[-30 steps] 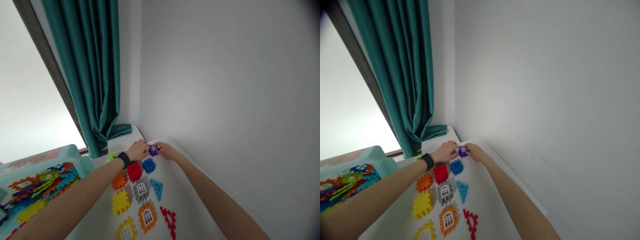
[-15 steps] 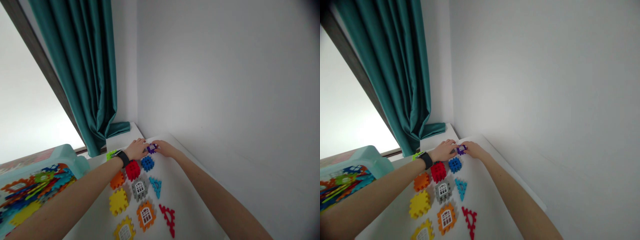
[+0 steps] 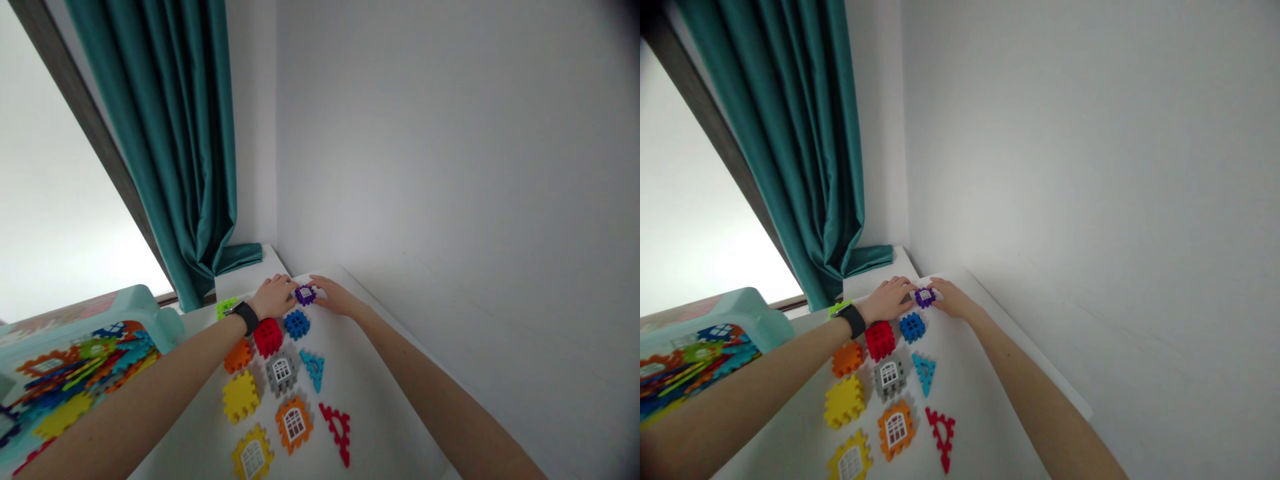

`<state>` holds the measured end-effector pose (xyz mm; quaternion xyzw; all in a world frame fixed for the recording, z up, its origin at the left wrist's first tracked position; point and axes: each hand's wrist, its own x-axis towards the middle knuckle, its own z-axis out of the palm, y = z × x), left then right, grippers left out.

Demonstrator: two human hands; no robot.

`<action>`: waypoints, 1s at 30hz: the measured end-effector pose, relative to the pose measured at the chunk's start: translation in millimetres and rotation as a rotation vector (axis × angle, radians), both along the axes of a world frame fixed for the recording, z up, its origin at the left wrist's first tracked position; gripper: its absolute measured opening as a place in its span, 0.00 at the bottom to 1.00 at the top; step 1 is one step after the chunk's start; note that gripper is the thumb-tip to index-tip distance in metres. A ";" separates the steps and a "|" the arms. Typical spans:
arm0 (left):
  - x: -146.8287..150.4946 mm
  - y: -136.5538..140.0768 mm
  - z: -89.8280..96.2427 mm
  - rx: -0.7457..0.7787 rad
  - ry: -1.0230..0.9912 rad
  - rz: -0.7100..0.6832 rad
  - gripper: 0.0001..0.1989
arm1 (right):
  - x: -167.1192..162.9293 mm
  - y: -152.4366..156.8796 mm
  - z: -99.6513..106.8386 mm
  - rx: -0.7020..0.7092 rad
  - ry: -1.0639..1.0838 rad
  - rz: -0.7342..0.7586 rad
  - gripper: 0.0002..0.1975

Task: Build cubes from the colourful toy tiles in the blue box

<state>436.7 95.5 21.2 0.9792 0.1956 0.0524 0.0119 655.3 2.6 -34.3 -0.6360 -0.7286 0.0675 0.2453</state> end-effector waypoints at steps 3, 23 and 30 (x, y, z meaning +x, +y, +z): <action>-2.8 -3.8 9.6 0.028 -0.021 0.028 0.17 | -3.5 -8.8 6.1 0.060 -0.015 -0.008 0.20; -151.1 -64.5 59.7 0.243 -0.077 0.112 0.10 | -169.2 -47.7 69.4 0.265 -0.028 0.210 0.21; -238.2 -79.1 59.9 0.180 -0.113 0.136 0.12 | -241.0 -43.1 76.4 0.253 -0.001 0.339 0.19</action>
